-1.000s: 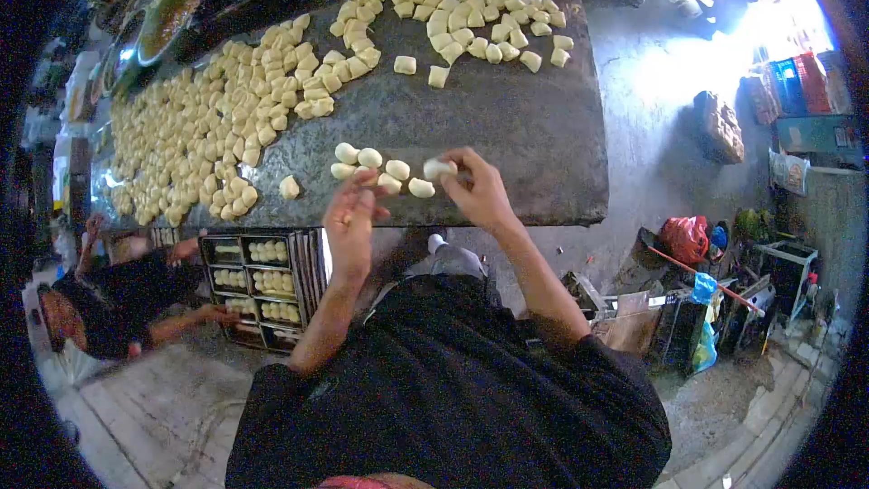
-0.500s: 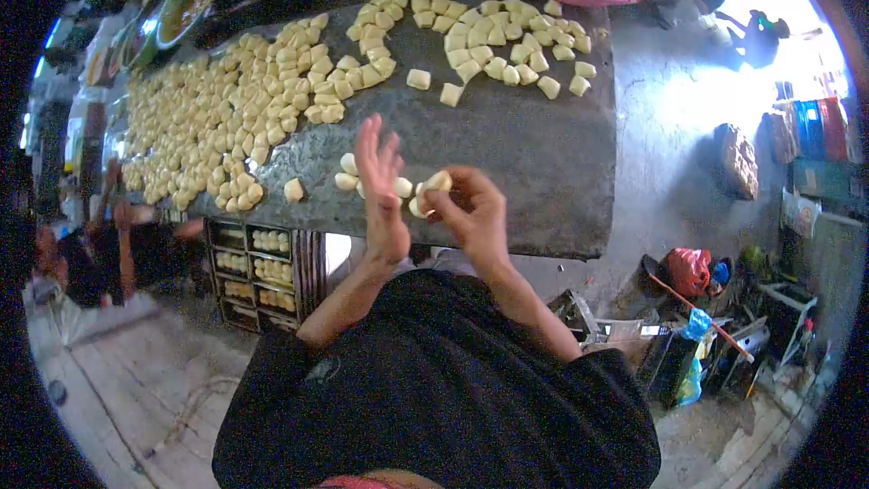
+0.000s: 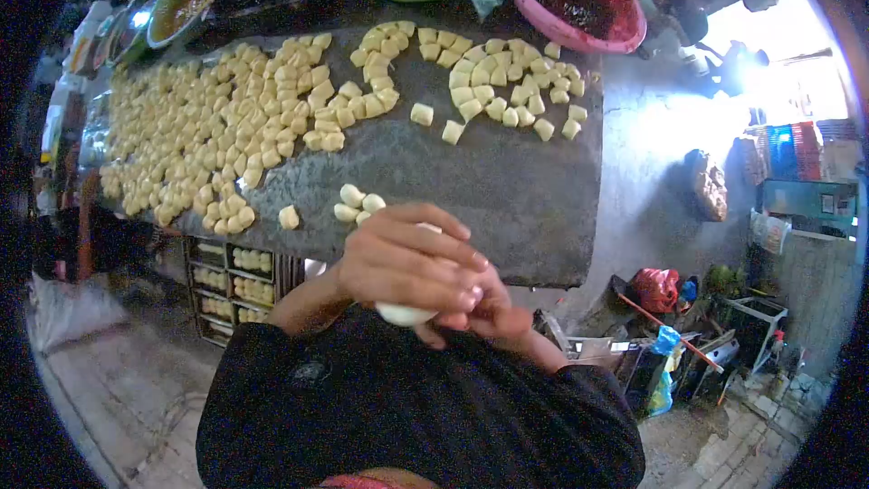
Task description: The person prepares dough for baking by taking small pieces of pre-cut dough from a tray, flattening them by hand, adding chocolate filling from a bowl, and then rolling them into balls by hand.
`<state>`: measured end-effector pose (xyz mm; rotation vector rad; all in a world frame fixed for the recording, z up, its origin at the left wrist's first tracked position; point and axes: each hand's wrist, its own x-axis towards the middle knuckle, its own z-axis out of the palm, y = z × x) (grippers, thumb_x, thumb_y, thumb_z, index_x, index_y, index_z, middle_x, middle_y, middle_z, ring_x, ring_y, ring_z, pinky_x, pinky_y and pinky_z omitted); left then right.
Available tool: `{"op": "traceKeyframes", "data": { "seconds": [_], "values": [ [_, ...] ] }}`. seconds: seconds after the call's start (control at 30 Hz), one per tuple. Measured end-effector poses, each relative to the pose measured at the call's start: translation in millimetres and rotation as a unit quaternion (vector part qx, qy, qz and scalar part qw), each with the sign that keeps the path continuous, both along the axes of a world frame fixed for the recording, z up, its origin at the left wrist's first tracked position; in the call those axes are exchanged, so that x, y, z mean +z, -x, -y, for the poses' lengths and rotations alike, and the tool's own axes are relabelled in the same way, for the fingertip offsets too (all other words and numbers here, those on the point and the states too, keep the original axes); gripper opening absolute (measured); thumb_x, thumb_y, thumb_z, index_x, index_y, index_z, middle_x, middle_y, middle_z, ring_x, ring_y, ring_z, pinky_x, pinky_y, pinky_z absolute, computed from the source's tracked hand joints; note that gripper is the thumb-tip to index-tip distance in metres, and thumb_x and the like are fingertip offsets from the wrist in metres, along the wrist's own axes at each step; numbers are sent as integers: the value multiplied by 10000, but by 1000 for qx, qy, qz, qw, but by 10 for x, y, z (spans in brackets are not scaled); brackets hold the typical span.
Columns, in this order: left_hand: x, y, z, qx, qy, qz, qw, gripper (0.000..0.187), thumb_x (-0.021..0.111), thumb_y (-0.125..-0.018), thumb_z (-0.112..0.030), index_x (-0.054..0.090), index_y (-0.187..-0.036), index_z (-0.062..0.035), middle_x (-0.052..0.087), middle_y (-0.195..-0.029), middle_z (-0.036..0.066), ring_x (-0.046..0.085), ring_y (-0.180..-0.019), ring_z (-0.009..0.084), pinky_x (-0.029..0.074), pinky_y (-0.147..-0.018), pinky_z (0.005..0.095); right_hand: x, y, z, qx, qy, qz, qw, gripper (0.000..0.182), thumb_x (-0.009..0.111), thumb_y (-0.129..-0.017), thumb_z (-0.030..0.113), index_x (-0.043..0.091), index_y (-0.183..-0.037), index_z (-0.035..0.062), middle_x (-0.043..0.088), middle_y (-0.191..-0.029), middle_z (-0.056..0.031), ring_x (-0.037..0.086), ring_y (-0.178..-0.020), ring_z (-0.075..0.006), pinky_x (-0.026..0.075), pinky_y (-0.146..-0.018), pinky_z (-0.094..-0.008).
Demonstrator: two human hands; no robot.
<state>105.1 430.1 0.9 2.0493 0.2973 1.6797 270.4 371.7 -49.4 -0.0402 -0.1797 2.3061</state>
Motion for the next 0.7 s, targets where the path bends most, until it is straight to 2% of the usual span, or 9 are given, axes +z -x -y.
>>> {"op": "traceKeyframes", "data": {
  "seconds": [0.07,0.13,0.23,0.27,0.33,0.4,0.53,0.67,0.7],
  "values": [
    [-214,235,49,-112,213,-7,971,592,807,-742,-384,618,-1222,-93,663,-1155,140,641,-1091,294,494,-918,437,190,285,-141,-38,-86,-1,996,581,866,-713,313,612,-1149,25,657,-1050,-58,625,-969,-154,558,-693,-271],
    [-237,498,22,-98,277,84,952,864,817,-735,-421,383,-1420,-124,535,-1328,190,518,-1234,325,404,-1013,467,486,597,-744,2,-278,82,957,456,826,-759,236,656,-1112,2,662,-1103,-82,624,-948,-134,537,-703,-255],
    [-727,1063,202,117,383,91,912,866,804,-754,-442,394,-1446,-123,420,-1448,194,379,-1359,344,323,-1092,464,520,1018,-1766,-47,-364,402,839,243,740,-839,120,700,-1029,-25,694,-1005,-84,621,-831,-90,501,-693,-252],
    [-1001,1376,294,264,397,-80,876,773,807,-756,-412,482,-1391,-115,449,-1429,172,400,-1343,353,335,-1087,458,513,1232,-2305,-77,-417,521,741,199,718,-859,139,717,-974,-23,701,-874,-69,608,-746,-80,489,-681,-259],
    [-1173,1801,513,320,392,-310,805,557,805,-756,-310,611,-1243,-121,535,-1332,131,456,-1276,364,382,-1037,473,336,1636,-3369,-178,-546,615,540,234,700,-852,124,693,-1013,-46,693,-804,-57,618,-750,-78,510,-686,-265],
    [-1253,2120,770,258,439,-464,725,416,776,-776,-209,649,-1161,-113,596,-1204,113,570,-1101,344,464,-921,457,-89,1943,-4328,-174,-591,672,411,244,701,-830,178,714,-1020,26,727,-879,-97,683,-819,-179,534,-761,-342],
    [-1380,2525,930,159,527,-404,731,276,733,-814,-150,680,-1074,-73,641,-1039,127,636,-906,313,513,-789,398,-314,2414,-4929,-3,-554,816,164,258,676,-787,178,729,-981,16,718,-957,-187,695,-897,-333,552,-815,-432],
    [-1173,2697,588,124,542,-248,794,176,690,-874,-130,679,-1020,-31,656,-932,95,626,-785,243,508,-704,359,-578,2611,-5288,221,-586,759,181,288,621,-747,68,732,-1011,38,706,-805,-140,640,-639,-246,507,-588,-431],
    [-1119,2699,495,122,547,-193,805,162,679,-896,-133,674,-1014,-22,660,-910,78,615,-752,218,504,-685,357,-488,2594,-5259,226,-581,749,225,286,625,-749,69,731,-1014,41,694,-781,-124,608,-605,-232,484,-562,-415]
  ]
}}
